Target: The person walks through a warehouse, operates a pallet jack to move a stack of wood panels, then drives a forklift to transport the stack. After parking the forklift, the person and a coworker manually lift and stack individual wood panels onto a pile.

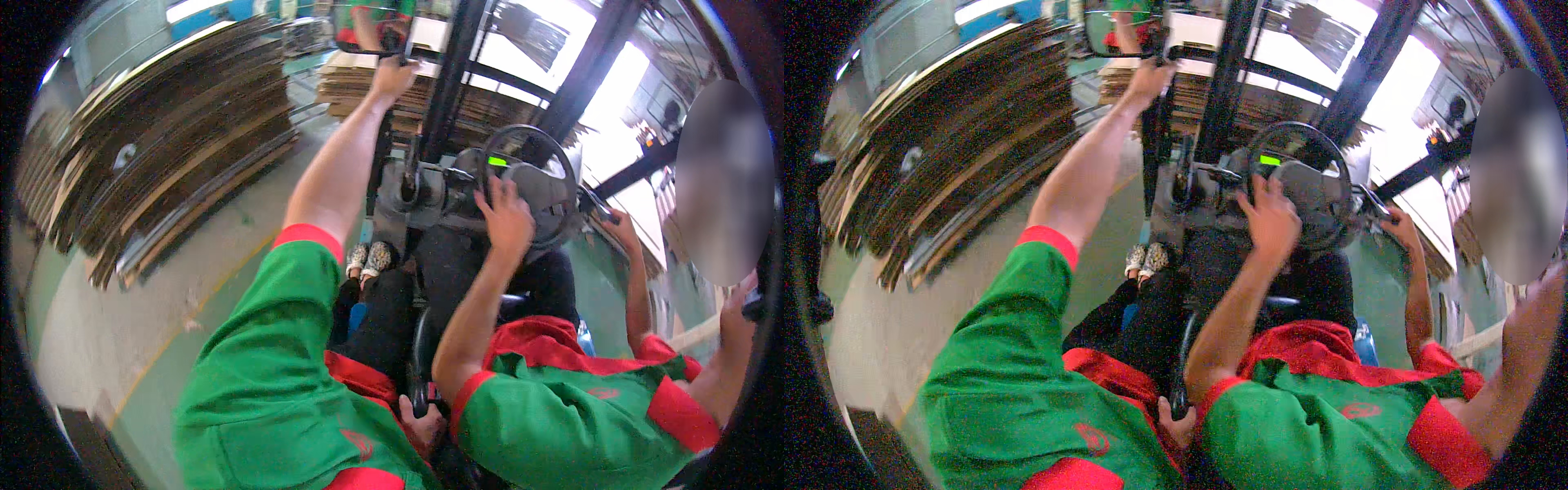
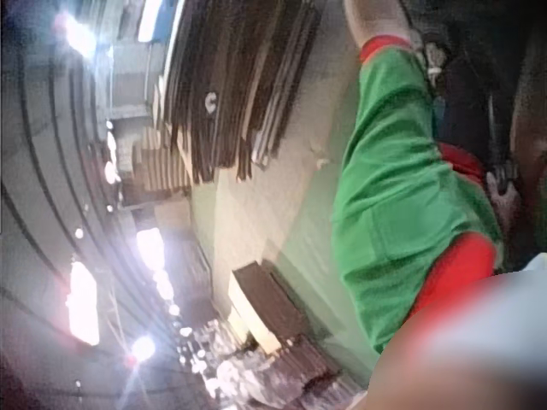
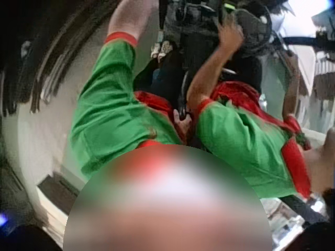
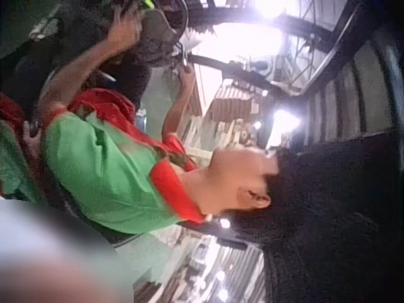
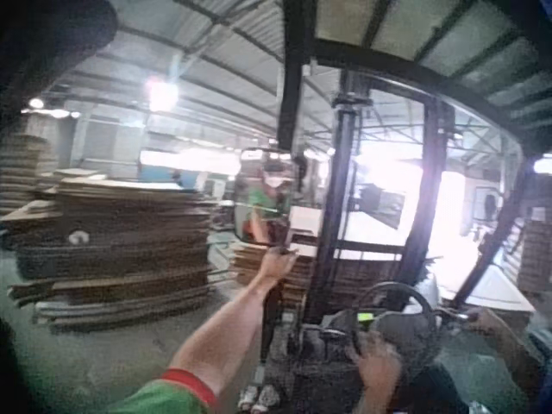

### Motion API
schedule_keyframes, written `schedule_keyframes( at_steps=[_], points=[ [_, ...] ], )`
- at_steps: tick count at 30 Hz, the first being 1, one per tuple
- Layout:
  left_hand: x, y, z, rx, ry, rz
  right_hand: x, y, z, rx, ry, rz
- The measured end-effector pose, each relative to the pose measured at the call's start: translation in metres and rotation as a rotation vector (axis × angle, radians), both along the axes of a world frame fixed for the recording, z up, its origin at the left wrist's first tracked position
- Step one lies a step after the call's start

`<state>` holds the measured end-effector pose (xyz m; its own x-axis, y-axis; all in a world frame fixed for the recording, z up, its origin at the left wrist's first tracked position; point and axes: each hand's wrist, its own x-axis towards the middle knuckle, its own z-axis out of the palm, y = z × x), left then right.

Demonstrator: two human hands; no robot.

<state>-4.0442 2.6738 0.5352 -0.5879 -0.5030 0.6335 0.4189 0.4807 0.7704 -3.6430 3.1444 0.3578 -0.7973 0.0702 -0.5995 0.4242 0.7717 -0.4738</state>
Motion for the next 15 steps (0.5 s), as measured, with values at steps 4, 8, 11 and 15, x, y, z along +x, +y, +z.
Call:
schedule_keyframes(
  at_steps=[4, 8, 11, 15],
  points=[
    [-0.008, -0.016, 0.010, 0.110, -0.112, -0.052, -0.019, -0.029, 0.002, -0.176, 0.226, -0.012],
    [-0.018, -0.036, 0.015, 0.086, -0.111, -0.016, -0.037, -0.072, 0.002, -0.186, 0.282, -0.024],
    [-0.039, -0.053, 0.013, 0.108, -0.162, -0.104, -0.046, -0.102, 0.006, -0.178, 0.299, -0.060],
    [-0.070, -0.085, 0.006, 0.132, -0.209, -0.143, -0.059, -0.146, 0.008, -0.161, 0.318, -0.107]
  ],
)
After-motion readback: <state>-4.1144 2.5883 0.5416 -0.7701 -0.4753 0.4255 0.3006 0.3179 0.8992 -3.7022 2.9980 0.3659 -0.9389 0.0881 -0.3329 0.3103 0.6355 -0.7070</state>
